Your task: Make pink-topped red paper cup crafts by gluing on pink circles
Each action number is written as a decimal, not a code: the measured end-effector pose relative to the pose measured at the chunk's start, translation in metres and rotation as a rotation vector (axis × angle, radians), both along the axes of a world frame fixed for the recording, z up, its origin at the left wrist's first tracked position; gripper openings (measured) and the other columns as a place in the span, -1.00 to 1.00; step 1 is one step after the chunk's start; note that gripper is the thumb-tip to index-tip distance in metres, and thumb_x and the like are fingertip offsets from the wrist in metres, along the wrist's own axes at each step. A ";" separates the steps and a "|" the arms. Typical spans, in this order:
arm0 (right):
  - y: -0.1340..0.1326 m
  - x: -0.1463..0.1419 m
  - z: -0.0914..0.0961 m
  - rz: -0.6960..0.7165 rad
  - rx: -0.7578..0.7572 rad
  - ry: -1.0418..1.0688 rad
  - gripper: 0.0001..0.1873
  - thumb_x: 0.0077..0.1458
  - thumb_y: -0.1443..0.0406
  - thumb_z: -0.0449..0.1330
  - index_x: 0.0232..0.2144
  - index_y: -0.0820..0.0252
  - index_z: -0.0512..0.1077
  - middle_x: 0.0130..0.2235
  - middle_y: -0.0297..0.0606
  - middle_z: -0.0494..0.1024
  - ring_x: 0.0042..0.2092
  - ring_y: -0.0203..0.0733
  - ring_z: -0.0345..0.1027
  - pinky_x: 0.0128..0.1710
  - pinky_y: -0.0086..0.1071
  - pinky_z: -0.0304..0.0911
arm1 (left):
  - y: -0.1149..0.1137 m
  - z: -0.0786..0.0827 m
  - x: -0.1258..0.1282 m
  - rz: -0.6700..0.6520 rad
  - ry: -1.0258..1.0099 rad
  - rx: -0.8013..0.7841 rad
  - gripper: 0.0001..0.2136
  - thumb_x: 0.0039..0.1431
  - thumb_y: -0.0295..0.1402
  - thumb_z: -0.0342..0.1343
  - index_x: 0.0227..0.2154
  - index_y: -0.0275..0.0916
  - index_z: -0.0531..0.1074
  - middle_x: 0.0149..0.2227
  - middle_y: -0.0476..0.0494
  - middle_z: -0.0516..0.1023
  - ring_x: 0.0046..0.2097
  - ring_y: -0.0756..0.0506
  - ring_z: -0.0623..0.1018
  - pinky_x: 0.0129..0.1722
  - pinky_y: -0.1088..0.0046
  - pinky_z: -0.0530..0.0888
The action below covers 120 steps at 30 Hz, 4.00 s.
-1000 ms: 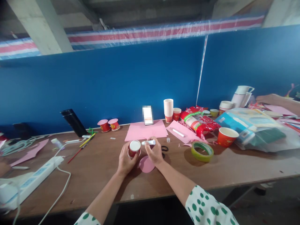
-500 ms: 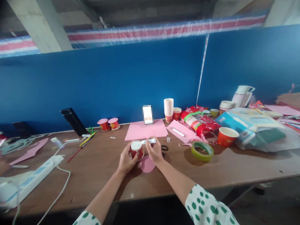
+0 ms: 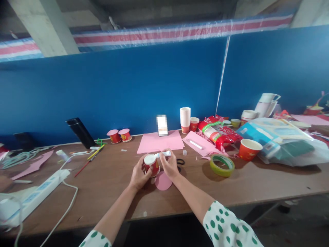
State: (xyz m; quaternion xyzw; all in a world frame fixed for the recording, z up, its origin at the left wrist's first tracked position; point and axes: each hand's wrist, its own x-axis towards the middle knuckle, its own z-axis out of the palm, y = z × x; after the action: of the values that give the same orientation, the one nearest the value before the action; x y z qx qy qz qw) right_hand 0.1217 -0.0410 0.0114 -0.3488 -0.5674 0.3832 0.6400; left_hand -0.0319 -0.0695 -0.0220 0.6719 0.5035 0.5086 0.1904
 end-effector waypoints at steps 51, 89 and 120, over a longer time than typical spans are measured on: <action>0.046 0.110 -0.008 -0.516 -0.212 -1.161 -0.75 0.06 0.24 0.01 -0.20 0.20 0.32 -0.30 -0.13 0.51 -0.23 -0.01 0.39 -0.32 -0.31 0.13 | -0.004 0.010 0.002 0.289 0.250 0.325 -0.54 -0.05 -0.41 0.12 -0.01 -0.20 0.27 -0.05 -0.24 0.40 0.01 -0.22 0.37 0.04 0.14 0.30; -0.017 0.040 0.024 0.041 0.546 -1.043 -0.59 -0.08 0.55 0.05 -0.17 0.15 0.38 -0.04 -0.15 0.35 0.01 -0.08 0.20 0.01 -0.13 0.16 | -0.010 0.011 0.005 0.080 0.307 0.272 -0.44 -0.04 -0.42 0.11 0.09 -0.14 0.17 -0.01 -0.18 0.33 0.04 -0.17 0.34 0.04 0.23 0.32; -0.003 0.078 0.015 -0.029 0.071 -1.584 -0.76 0.15 0.18 0.03 -0.29 0.22 0.37 -0.25 -0.13 0.42 -0.21 -0.12 0.32 -0.25 -0.37 0.12 | 0.002 -0.002 0.000 0.243 0.266 0.201 -0.40 -0.12 -0.45 0.10 0.07 -0.25 0.11 -0.06 -0.25 0.32 -0.01 -0.21 0.36 -0.01 0.17 0.34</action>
State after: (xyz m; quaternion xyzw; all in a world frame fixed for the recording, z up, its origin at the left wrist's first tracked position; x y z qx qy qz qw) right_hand 0.1995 -0.0436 0.0265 -0.5043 -0.8613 -0.0057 0.0618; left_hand -0.0315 -0.0679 -0.0237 0.6829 0.5484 0.4824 -0.0084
